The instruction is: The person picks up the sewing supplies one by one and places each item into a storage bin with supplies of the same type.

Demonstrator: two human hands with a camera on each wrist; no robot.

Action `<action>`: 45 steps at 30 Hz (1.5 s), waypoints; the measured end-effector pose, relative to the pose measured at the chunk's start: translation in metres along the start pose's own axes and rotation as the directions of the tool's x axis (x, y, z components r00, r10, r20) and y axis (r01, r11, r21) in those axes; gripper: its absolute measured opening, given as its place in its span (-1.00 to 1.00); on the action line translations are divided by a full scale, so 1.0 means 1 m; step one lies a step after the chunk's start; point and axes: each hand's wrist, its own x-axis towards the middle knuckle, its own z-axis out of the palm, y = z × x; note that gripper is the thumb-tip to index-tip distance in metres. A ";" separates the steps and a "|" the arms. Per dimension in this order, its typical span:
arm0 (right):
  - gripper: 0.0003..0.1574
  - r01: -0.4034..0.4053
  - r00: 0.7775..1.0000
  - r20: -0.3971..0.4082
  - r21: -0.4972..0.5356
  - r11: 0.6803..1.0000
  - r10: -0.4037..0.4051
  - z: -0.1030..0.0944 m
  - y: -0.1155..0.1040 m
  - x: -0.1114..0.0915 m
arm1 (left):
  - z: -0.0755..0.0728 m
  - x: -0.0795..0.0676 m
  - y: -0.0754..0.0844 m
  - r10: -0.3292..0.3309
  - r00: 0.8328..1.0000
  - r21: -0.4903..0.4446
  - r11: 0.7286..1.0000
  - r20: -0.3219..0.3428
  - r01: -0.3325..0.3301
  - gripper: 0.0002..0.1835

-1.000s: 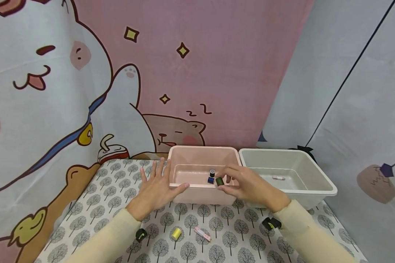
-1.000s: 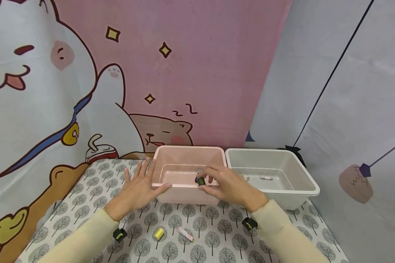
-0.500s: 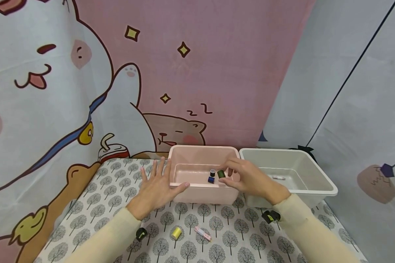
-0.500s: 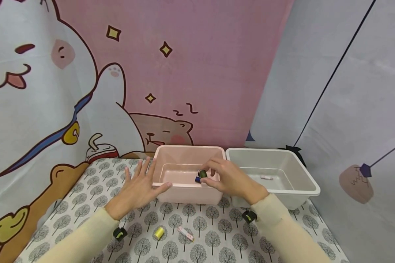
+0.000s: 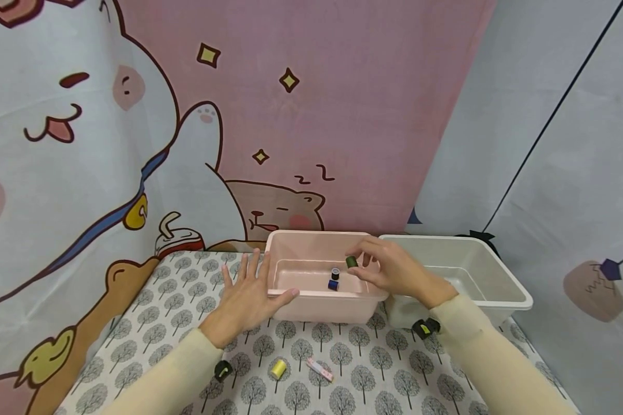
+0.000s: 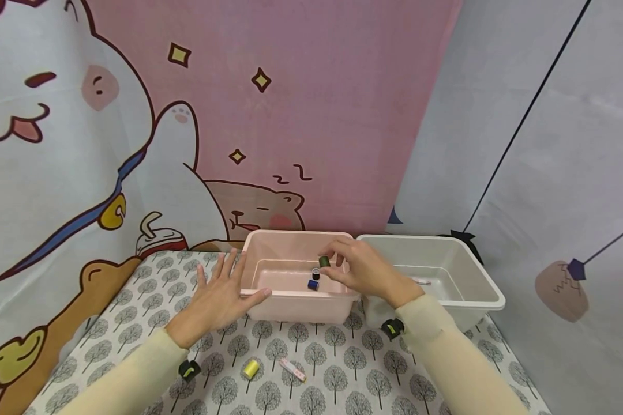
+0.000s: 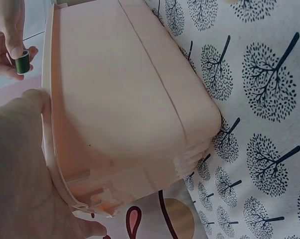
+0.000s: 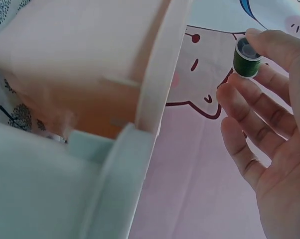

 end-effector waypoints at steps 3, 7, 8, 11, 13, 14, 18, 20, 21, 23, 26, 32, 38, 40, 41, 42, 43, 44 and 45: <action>-0.63 -0.053 0.998 0.019 -0.005 0.999 0.053 -0.003 0.002 0.003 | 0.001 -0.001 -0.001 -0.002 1.000 0.004 1.000 0.000 0.002 0.35; -0.66 -0.077 0.997 0.026 -0.015 0.997 0.077 -0.007 0.006 0.007 | 0.001 -0.001 -0.001 0.000 1.000 0.004 1.000 0.000 0.000 0.37; -0.67 -0.075 0.997 0.025 -0.015 0.997 0.075 -0.008 0.007 0.009 | 0.001 -0.001 -0.001 0.001 1.000 0.005 1.000 0.001 -0.001 0.38; -0.70 -0.067 0.997 0.022 -0.018 0.998 0.067 -0.009 0.010 0.013 | 0.000 -0.001 -0.001 0.002 1.000 0.005 1.000 0.002 -0.002 0.39; -0.71 -0.067 0.997 0.024 -0.016 0.998 0.068 -0.009 0.012 0.017 | -0.001 -0.001 -0.001 0.001 1.000 0.009 1.000 0.002 -0.001 0.40; -0.71 -0.069 0.997 0.026 -0.018 0.997 0.070 -0.009 0.014 0.018 | -0.001 -0.001 -0.001 0.001 1.000 0.010 1.000 0.001 -0.001 0.40; -0.71 -0.086 0.996 0.030 -0.026 0.996 0.087 -0.010 0.017 0.024 | -0.003 -0.001 -0.001 0.001 1.000 0.010 1.000 -0.003 -0.001 0.40; -0.70 -0.103 0.994 0.034 -0.031 0.994 0.104 -0.011 0.018 0.027 | -0.003 -0.001 0.000 0.003 1.000 0.007 1.000 -0.005 -0.003 0.39; -0.70 -0.114 0.993 0.037 -0.031 0.993 0.115 -0.012 0.018 0.029 | -0.003 -0.001 0.000 0.004 1.000 0.006 1.000 -0.006 -0.004 0.39; -0.68 -0.136 0.989 0.047 -0.035 0.990 0.137 -0.013 0.019 0.031 | -0.004 -0.001 0.000 0.007 1.000 0.004 1.000 -0.008 -0.007 0.38; -0.66 -0.165 0.984 0.067 -0.039 0.986 0.167 -0.014 0.022 0.035 | -0.004 -0.001 0.001 0.009 1.000 0.005 1.000 -0.007 -0.009 0.39; -0.69 -0.182 0.978 0.093 -0.041 0.982 0.186 -0.013 0.030 0.041 | -0.003 -0.001 0.001 0.007 1.000 0.003 1.000 -0.002 -0.007 0.39; -0.72 -0.206 0.970 0.118 -0.060 0.977 0.212 -0.012 0.036 0.046 | -0.003 0.000 0.001 0.006 1.000 0.002 1.000 0.007 -0.006 0.38; -0.73 -0.220 0.966 0.126 -0.065 0.973 0.226 -0.012 0.038 0.047 | -0.002 0.000 0.001 0.004 1.000 -0.001 1.000 0.011 -0.004 0.38; -0.73 -0.226 0.964 0.131 -0.066 0.972 0.233 -0.012 0.038 0.048 | -0.002 0.000 0.001 0.002 1.000 -0.001 1.000 0.013 -0.002 0.38; -0.74 -0.232 0.962 0.135 -0.068 0.970 0.239 -0.011 0.039 0.049 | -0.002 0.000 0.001 0.001 1.000 -0.002 1.000 0.014 -0.001 0.38; -0.74 -0.237 0.960 0.139 -0.070 0.969 0.245 -0.011 0.040 0.049 | -0.002 0.000 0.001 0.000 1.000 0.000 1.000 0.016 0.000 0.38; -0.74 -0.244 0.957 0.144 -0.070 0.967 0.252 -0.011 0.041 0.050 | -0.002 0.000 0.001 -0.001 1.000 -0.002 1.000 0.016 0.001 0.39; -0.74 -0.251 0.954 0.150 -0.071 0.965 0.259 -0.011 0.041 0.050 | -0.002 0.000 0.001 -0.001 1.000 -0.002 1.000 0.017 0.001 0.39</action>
